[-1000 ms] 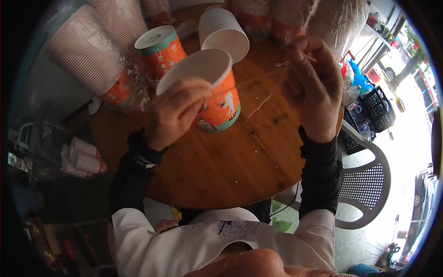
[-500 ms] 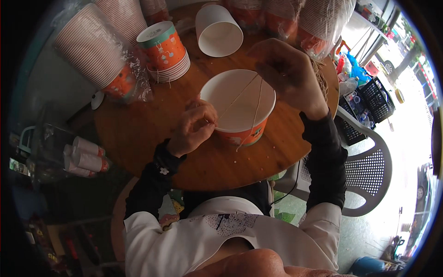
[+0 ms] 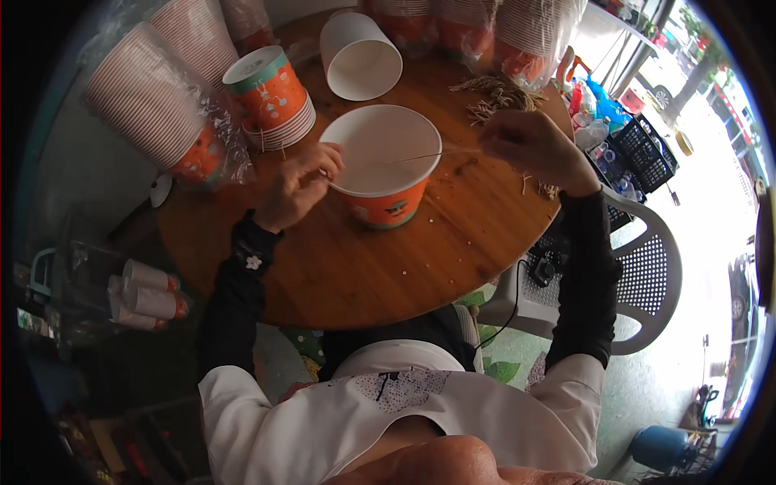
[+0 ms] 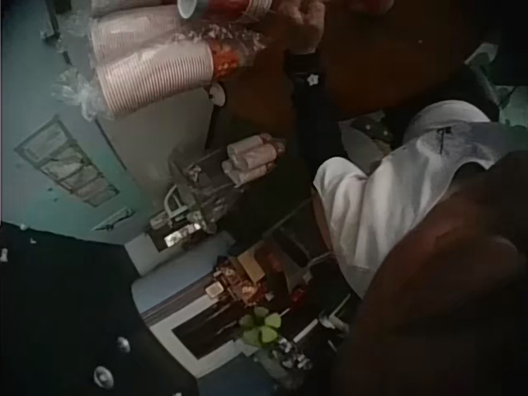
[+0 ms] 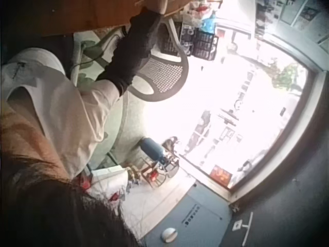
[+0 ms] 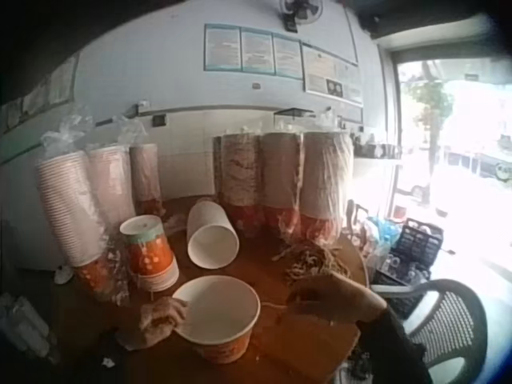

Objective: Threading rope handles through pre-punched holes in paper bowls to assemble them.

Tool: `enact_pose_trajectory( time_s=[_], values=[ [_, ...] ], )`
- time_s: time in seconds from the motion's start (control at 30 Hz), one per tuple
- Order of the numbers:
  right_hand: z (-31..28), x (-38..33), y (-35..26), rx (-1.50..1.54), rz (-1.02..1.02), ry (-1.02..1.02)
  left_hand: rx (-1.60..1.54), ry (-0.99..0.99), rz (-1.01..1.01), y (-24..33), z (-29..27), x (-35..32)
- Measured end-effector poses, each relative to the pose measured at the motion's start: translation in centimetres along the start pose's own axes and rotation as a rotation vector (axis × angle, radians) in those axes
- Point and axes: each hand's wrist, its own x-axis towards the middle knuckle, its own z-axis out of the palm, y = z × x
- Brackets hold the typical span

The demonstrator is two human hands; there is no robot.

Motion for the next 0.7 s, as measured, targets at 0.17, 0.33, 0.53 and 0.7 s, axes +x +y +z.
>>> enact_pose_trajectory(
  time_s=[0.17, 0.33, 0.53, 0.7],
  values=[
    [-1.8, -1.8, 2.7, -0.143, 0.296, -0.174, 0.094, -0.125, 0.022, -2.8, -3.7, 1.8],
    [-0.3, -1.4, 4.0, 0.063, 0.343, -0.010, 0.076, -0.065, -0.039, -5.1, -3.6, 3.9],
    [3.0, 2.6, 3.6, 0.880, 0.288, 0.342, 0.257, 0.090, 0.160, -6.8, -2.0, 6.3],
    [3.1, 5.7, 4.6, 1.426, 0.219, 0.209, 0.084, 0.373, 0.021, -1.6, 1.7, 8.7]
  ],
)
